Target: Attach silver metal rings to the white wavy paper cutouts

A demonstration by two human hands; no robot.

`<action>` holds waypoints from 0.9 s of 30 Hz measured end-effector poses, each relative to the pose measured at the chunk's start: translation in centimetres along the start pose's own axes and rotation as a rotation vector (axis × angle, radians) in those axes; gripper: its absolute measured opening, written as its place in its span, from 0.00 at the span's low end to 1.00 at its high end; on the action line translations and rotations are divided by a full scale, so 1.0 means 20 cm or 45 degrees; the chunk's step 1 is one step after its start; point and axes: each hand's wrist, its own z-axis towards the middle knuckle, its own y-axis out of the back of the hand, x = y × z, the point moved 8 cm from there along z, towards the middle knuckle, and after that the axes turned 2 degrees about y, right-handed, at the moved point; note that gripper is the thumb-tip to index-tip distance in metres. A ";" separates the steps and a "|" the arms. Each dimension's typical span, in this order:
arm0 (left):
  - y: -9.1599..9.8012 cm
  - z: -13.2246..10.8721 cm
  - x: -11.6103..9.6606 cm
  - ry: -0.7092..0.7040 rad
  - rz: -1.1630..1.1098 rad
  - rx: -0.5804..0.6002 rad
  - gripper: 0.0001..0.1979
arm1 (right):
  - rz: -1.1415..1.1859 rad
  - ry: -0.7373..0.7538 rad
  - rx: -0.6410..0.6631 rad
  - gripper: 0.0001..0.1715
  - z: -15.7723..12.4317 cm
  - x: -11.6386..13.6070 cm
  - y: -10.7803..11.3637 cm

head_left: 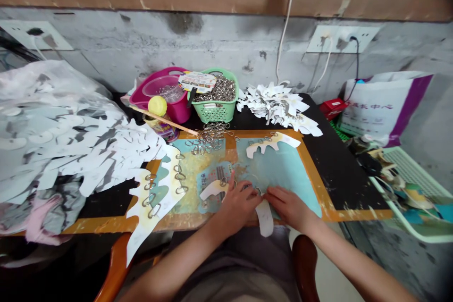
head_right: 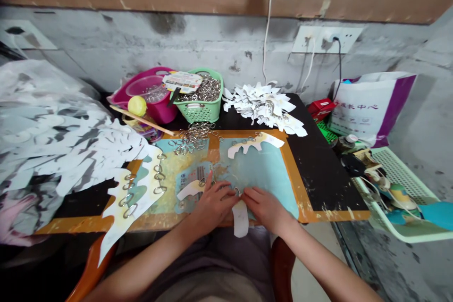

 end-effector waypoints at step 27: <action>0.01 0.21 0.08 -0.103 -0.129 0.415 0.06 | 0.228 -0.354 -0.130 0.25 -0.02 0.06 0.00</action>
